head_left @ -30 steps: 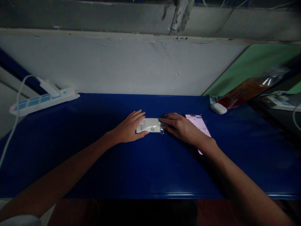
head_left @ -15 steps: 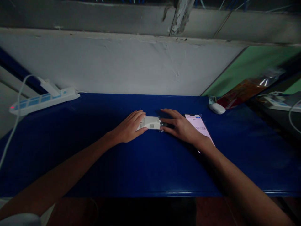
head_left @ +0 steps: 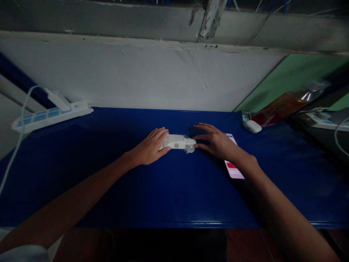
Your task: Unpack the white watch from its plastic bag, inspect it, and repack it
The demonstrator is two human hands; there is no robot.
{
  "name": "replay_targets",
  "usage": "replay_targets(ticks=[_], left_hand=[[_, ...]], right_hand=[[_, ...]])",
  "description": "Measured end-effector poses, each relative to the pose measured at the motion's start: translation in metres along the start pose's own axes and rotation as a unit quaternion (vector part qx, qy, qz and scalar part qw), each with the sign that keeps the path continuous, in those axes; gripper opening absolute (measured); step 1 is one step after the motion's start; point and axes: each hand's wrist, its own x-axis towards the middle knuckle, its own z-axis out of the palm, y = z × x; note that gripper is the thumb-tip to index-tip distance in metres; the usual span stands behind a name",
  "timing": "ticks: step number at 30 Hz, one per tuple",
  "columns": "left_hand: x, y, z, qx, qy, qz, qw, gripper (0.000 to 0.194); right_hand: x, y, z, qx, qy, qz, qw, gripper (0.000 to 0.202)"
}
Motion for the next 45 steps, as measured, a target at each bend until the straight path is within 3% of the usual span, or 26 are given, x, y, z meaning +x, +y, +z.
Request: replay_targets(ticks=[9, 15, 19, 25, 28, 30, 33, 36, 39, 42, 45], left_hand=[[-0.001, -0.005, 0.006, 0.011, -0.013, 0.012, 1.000, 0.055], [0.000, -0.005, 0.006, 0.002, 0.001, 0.009, 1.000, 0.053], [0.000, -0.005, 0.005, -0.005, 0.001, 0.003, 1.000, 0.049], [0.000, -0.005, 0.004, -0.017, 0.007, -0.003, 1.000, 0.045], [0.000, -0.006, 0.004, -0.013, 0.006, 0.003, 1.000, 0.049], [0.000, -0.006, 0.005, -0.013, 0.008, 0.003, 1.000, 0.052], [0.001, -0.006, 0.006, -0.010, 0.012, 0.000, 1.000, 0.056], [0.000, -0.006, 0.006, -0.007, 0.014, -0.001, 1.000, 0.060], [0.000, -0.006, 0.006, -0.010, 0.023, 0.000, 1.000, 0.065], [0.003, -0.003, 0.000, -0.032, 0.059, 0.000, 0.998, 0.065], [0.012, 0.007, -0.012, -0.103, 0.107, 0.016, 0.989, 0.052]], right_hand=[[0.002, -0.014, 0.015, 0.051, -0.046, 0.001, 0.998, 0.048], [0.004, -0.009, 0.017, 0.067, -0.027, -0.024, 0.997, 0.039], [0.004, -0.006, 0.004, 0.059, 0.022, -0.028, 0.998, 0.032], [0.001, -0.006, -0.011, 0.133, 0.179, 0.071, 0.972, 0.022], [0.004, -0.013, -0.006, 0.245, 0.247, 0.142, 0.927, 0.023], [0.009, -0.019, 0.000, 0.352, 0.281, 0.191, 0.872, 0.027], [0.017, -0.026, 0.006, 0.540, 0.314, 0.240, 0.743, 0.035], [0.023, -0.029, 0.004, 0.684, 0.288, 0.280, 0.608, 0.035], [0.029, -0.032, -0.005, 0.768, 0.255, 0.294, 0.508, 0.030], [0.040, -0.041, -0.017, 0.817, 0.205, 0.276, 0.462, 0.024], [0.058, -0.057, -0.031, 0.834, 0.130, 0.231, 0.484, 0.011]])
